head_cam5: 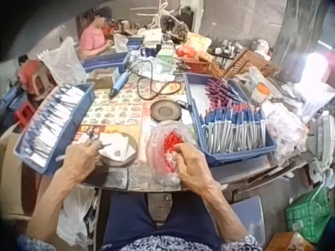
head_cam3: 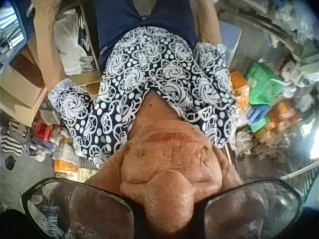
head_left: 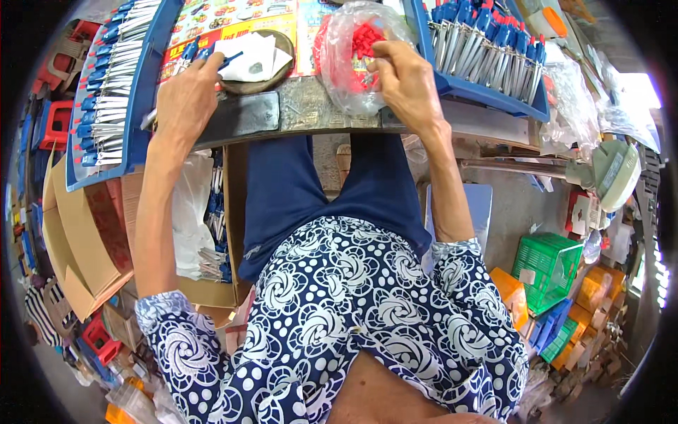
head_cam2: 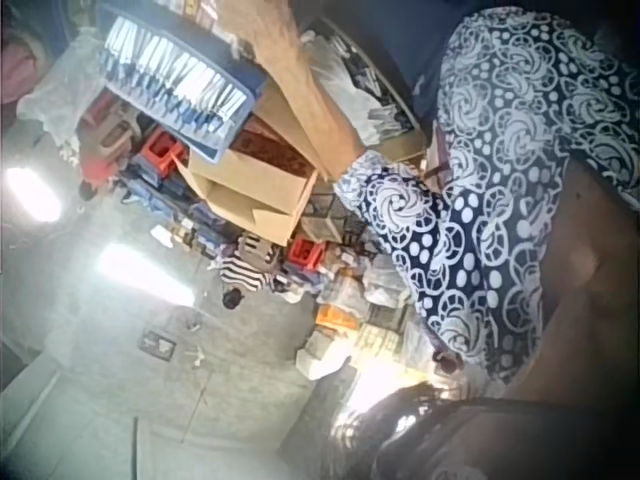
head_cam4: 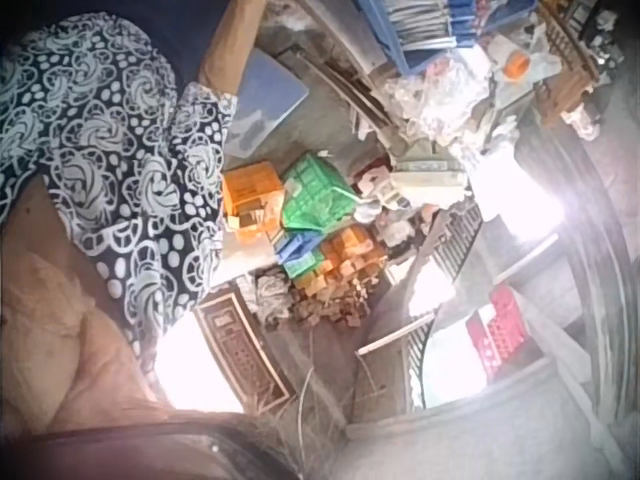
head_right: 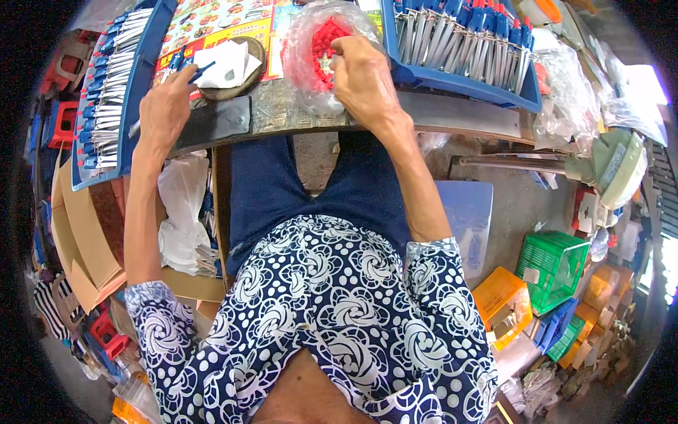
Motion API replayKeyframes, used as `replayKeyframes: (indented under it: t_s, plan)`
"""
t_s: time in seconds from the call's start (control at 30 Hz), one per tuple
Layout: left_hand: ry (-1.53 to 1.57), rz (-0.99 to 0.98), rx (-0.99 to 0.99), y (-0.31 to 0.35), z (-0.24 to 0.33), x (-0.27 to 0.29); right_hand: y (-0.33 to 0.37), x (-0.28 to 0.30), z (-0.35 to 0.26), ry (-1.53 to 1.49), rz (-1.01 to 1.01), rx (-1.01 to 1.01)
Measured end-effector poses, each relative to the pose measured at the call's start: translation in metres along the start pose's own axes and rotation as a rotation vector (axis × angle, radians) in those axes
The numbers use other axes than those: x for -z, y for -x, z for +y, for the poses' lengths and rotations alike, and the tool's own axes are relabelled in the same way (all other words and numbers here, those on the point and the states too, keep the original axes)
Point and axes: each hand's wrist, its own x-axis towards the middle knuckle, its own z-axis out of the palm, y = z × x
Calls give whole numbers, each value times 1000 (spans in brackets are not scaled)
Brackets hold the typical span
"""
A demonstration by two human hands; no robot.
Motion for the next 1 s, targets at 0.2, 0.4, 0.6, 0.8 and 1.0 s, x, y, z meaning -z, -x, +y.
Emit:
replayKeyframes:
  t_s: [0.2,0.4,0.6,0.8,1.0]
  plan:
    - [579,216,315,32,20,13,-21,-32,11,260,35,137]
    - [837,243,417,49,41,26,-38,-40,23,303,6,134]
    - [964,232,468,56,48,24,-41,-42,20,312,44,144]
    - [1004,212,512,58,52,22,-43,-44,25,352,88,126]
    - [1045,207,516,59,59,22,-44,-37,25,305,28,132]
